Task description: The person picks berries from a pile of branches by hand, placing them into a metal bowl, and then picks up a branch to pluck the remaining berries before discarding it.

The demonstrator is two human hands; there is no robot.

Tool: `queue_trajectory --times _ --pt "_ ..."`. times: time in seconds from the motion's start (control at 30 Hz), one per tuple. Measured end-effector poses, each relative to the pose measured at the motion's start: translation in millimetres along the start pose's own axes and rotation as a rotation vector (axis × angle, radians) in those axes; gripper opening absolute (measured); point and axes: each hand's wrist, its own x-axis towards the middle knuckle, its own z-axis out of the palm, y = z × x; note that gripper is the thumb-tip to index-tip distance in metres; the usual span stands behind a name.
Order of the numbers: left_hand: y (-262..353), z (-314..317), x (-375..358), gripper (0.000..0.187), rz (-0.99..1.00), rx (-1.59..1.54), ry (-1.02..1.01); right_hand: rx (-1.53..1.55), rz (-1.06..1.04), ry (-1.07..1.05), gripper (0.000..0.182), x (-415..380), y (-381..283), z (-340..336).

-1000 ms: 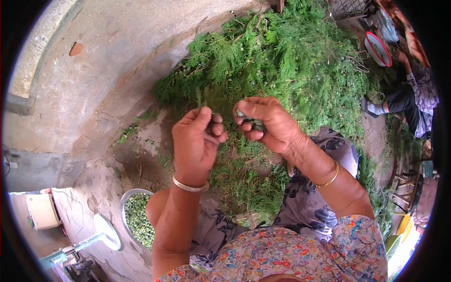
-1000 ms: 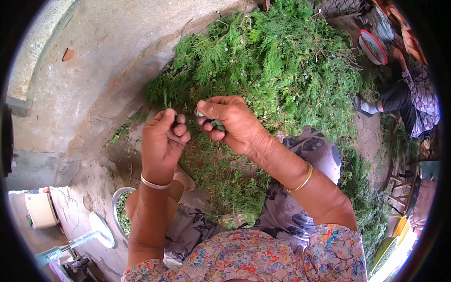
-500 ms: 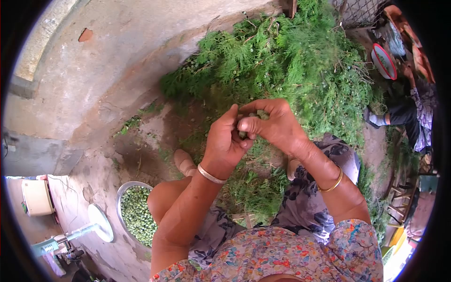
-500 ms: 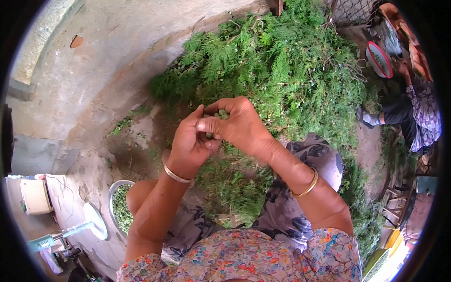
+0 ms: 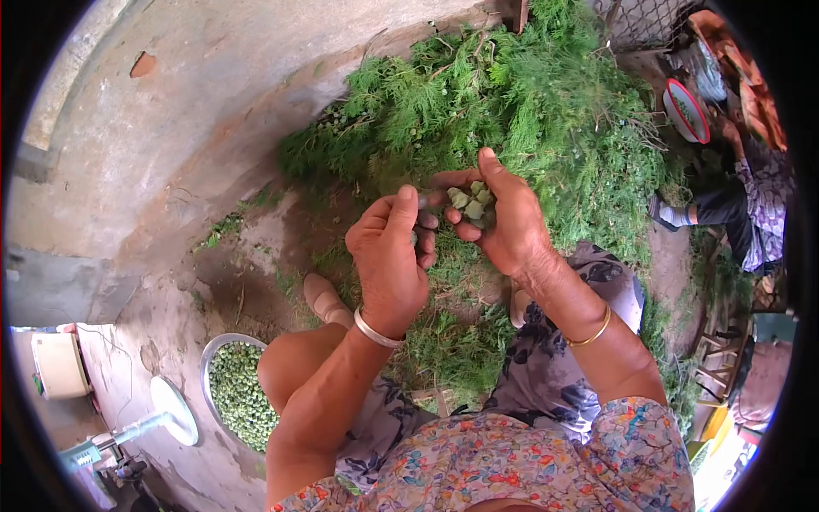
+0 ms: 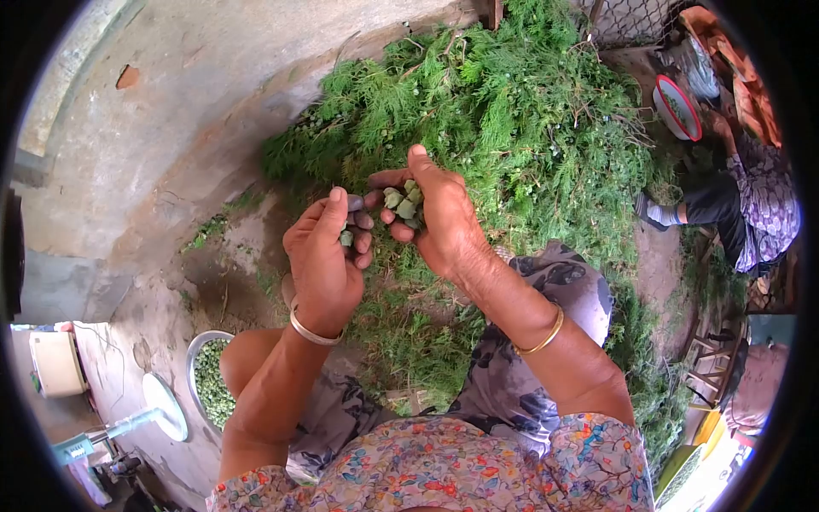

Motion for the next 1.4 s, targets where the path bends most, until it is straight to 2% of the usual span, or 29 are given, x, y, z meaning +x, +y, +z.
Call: queue_trajectory --times 0.07,0.1,0.17,0.27,0.3,0.37,0.4,0.43,0.47,0.53,0.57,0.63,0.8,0.87,0.9,0.93,0.97,1.0,1.07,1.1,1.13,1.23,1.33,1.4 --pt "2.8 1.2 -2.1 0.036 -0.151 -0.091 -0.036 0.001 -0.007 -0.001 0.057 0.3 1.1 0.1" --pt "-1.4 -1.2 1.4 0.036 -0.151 -0.093 -0.034 -0.069 -0.046 0.020 0.057 -1.1 2.0 1.8" --pt "-16.1 -10.7 12.4 0.038 -0.488 -0.400 -0.180 -0.144 -0.078 0.035 0.057 -4.7 4.7 7.4" --pt "-26.7 -11.8 13.5 0.038 -0.535 -0.475 -0.185 -0.325 -0.120 0.081 0.057 -9.8 8.5 13.7" --pt "-32.1 -16.7 16.2 0.038 -0.533 -0.478 -0.182 -0.439 -0.174 0.063 0.051 -10.1 9.6 12.6" --pt "-42.4 -26.5 21.6 0.036 -0.516 -0.617 -0.335 -0.556 -0.225 0.040 0.046 -10.2 11.5 12.3" --pt "-40.1 -21.7 19.6 0.036 -0.515 -0.620 -0.332 -0.719 -0.266 0.010 0.042 -10.2 12.5 12.6" --pt "-36.3 -11.4 16.0 0.034 -0.489 -0.590 -0.208 -0.881 -0.306 -0.020 0.037 -10.3 13.8 12.7" --pt "-35.4 -4.1 14.2 0.033 -0.462 -0.559 -0.085 -0.882 -0.303 -0.023 0.037 -9.4 16.9 12.8" --pt "-42.5 0.4 15.8 0.033 -0.460 -0.632 -0.032 -0.948 -0.604 -0.037 0.029 -5.6 26.2 13.0" --pt "-44.7 0.7 16.7 0.033 -0.458 -0.704 0.019 -0.949 -0.603 -0.039 0.029 -3.9 29.4 13.7" --pt "-42.8 2.2 18.0 0.033 -0.448 -0.727 0.000 -0.915 -0.766 0.052 0.032 -1.6 33.0 14.9" --pt "-34.6 10.8 20.4 0.026 -0.430 -0.754 0.032 -0.887 -0.835 0.044 0.033 2.9 34.5 14.9" --pt "-25.4 12.0 17.3 0.023 -0.428 -0.648 0.065 -0.852 -0.836 0.042 0.036 3.8 30.3 15.1" --pt "-28.1 5.1 20.2 0.023 -0.428 -0.650 0.064 -0.722 -0.609 0.096 0.039 2.9 20.8 16.4" --pt "-32.3 -5.3 24.2 0.024 -0.446 -0.710 -0.117 -0.589 -0.384 0.148 0.043 2.6 13.0 18.0" --pt "-37.5 -11.5 27.0 0.025 -0.462 -0.765 -0.300 -0.524 -0.364 0.111 0.048 3.8 8.6 19.0" --pt "-33.8 -8.3 25.1 0.025 -0.463 -0.765 -0.301 -0.524 -0.365 0.112 0.048 4.3 4.7 19.4" --pt "-25.4 0.2 20.6 0.024 -0.422 -0.590 -0.157 -0.291 -0.127 0.140 0.049 5.3 -2.4 17.5" --pt "-24.7 -0.1 20.7 0.024 -0.422 -0.588 -0.159 -0.211 -0.060 0.092 0.050 6.7 -5.4 13.0" --pt "-23.8 -1.5 20.5 0.024 -0.439 -0.568 -0.166 -0.210 -0.062 0.096 0.050 8.1 -7.3 9.1" --pt "-18.6 -4.8 19.9 0.024 -0.467 -0.552 -0.174 0.321 0.059 -0.112 0.052 17.9 -11.1 -7.0" --pt "-8.6 -1.4 13.9 0.025 -0.444 -0.524 -0.152 0.456 0.073 0.011 0.052 16.9 -12.4 -6.8" --pt "-6.0 0.1 10.3 0.020 -0.272 -0.388 -0.133 0.458 0.052 -0.012 0.052 18.8 -10.2 -9.9"
